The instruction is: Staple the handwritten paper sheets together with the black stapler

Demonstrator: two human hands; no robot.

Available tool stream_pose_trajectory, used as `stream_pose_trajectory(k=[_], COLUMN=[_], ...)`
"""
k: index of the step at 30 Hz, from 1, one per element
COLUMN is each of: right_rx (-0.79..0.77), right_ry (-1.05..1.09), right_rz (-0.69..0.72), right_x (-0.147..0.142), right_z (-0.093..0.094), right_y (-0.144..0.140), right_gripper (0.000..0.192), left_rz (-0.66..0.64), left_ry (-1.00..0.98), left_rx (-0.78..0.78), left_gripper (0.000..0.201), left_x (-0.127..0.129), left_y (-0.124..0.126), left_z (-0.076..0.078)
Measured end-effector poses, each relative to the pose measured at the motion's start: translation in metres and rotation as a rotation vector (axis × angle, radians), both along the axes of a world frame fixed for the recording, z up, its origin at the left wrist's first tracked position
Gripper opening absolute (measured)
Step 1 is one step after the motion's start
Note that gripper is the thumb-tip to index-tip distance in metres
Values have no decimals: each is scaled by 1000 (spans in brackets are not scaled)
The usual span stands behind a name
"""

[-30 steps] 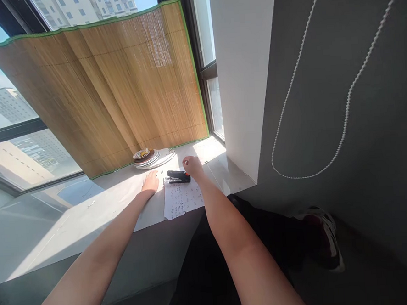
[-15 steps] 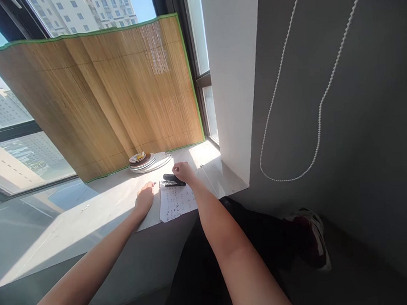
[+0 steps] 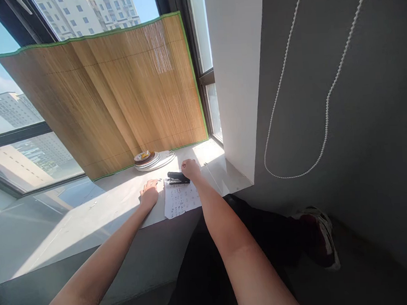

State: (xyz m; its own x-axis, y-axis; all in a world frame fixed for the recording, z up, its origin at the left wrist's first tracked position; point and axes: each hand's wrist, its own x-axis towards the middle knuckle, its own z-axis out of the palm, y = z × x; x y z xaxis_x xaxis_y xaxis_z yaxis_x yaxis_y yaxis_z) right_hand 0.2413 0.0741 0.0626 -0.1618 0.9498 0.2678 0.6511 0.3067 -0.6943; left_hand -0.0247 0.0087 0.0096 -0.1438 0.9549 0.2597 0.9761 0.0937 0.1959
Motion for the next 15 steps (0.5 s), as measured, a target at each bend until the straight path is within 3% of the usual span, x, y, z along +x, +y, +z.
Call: stream_pose_trajectory(k=[4,15], right_rx=[39,19], right_ry=[-21,68], right_rz=[49,79], right_x=[-2,-1], right_z=[-2,0], right_y=[2,1], right_gripper=[23,22], left_rz=[-25,-102], left_ry=[17,-21], left_rx=[-39,30], left_gripper=[72,46], left_x=[-2,0], left_y=[4,-1], left_z=[-1,1])
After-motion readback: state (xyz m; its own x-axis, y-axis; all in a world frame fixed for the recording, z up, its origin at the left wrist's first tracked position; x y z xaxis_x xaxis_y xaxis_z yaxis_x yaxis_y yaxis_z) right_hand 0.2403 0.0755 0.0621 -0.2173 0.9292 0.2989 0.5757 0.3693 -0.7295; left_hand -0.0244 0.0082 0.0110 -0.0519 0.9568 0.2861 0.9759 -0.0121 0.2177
